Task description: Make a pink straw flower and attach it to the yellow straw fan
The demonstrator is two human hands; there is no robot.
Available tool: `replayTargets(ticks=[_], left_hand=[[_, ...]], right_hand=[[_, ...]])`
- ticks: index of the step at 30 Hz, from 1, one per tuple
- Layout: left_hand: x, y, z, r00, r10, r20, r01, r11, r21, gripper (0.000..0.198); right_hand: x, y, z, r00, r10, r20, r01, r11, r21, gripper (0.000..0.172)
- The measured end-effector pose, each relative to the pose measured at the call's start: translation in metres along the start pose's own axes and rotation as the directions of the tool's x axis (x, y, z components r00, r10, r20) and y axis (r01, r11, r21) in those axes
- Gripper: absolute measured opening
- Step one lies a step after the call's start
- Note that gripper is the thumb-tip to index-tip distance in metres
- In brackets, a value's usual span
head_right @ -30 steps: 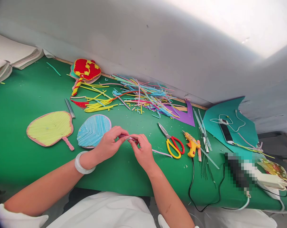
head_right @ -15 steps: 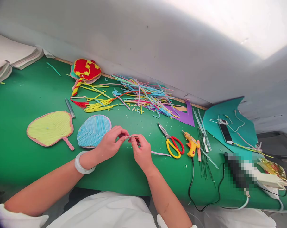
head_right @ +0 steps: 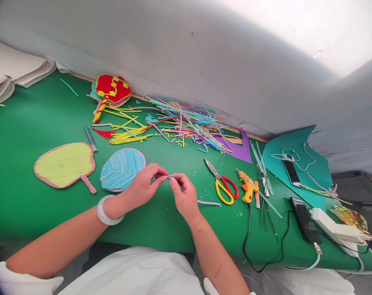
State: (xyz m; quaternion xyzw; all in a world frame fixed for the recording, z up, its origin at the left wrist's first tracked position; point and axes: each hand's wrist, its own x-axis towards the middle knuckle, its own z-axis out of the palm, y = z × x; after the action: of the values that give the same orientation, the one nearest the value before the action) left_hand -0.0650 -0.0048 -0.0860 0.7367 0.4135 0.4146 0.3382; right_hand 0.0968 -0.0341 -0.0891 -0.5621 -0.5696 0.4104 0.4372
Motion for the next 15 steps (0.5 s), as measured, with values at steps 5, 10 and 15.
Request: replayTargets(ticks=[5,10,15], left_hand=[[-0.002,-0.007,0.004,1.0,-0.003,-0.009,0.003,1.0,0.0,0.01],[0.0,-0.007,0.0,0.997,-0.009,0.073,0.006,0.999,0.039,0.016],[0.004,-0.001,-0.008,0.967,-0.062,0.248,0.04,0.995,0.094,0.022]], right_hand=[[0.002,-0.002,0.001,0.998,-0.01,-0.058,0.005,0.996,-0.094,0.029],[0.004,0.0,-0.001,0.999,-0.043,-0.029,0.039,0.991,-0.124,0.027],[0.004,0.004,-0.006,0.997,-0.075,0.017,0.077,0.981,-0.176,0.025]])
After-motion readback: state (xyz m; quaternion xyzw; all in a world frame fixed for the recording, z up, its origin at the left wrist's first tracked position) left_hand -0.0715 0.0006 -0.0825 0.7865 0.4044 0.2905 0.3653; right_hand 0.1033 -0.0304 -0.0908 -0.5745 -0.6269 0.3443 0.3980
